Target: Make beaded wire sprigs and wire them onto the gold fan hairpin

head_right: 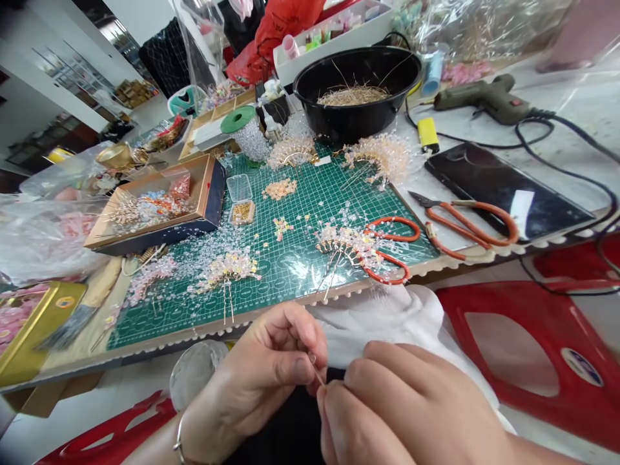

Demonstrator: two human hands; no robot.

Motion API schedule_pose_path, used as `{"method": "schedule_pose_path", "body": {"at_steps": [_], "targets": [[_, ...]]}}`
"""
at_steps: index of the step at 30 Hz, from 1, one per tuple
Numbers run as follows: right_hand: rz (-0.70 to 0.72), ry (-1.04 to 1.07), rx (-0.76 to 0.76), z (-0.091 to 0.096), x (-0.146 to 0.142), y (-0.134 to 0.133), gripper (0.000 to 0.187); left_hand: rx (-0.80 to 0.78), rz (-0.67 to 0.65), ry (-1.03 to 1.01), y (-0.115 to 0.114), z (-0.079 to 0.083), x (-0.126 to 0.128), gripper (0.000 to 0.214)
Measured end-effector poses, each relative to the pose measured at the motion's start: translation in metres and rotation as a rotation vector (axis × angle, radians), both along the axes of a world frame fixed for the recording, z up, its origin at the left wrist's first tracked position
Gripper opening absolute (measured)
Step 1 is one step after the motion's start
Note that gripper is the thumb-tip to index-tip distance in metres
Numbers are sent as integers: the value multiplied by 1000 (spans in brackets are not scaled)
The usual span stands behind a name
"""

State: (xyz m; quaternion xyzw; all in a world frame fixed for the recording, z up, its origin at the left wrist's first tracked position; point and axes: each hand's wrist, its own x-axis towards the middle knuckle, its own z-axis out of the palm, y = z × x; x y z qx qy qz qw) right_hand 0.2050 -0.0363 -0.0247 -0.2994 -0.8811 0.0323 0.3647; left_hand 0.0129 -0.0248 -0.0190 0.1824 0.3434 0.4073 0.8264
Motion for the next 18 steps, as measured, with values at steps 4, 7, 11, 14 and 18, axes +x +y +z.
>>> {"method": "schedule_pose_path", "body": {"at_steps": [4,7,11,14,18], "targets": [[-30,13,-23,0,1,1,16,-4,-13,-7,1,1,0,26],[-40,18,-37,1,1,-1,17,-24,-15,-8,3,3,1,27],[-24,37,-40,1,0,0,17,-16,-24,-26,3,1,1,26],[-34,19,-24,2,-1,4,17,-2,-28,-5,2,-2,0,27],[-4,22,-63,6,-1,11,16,22,-91,136,3,1,-5,25]]}}
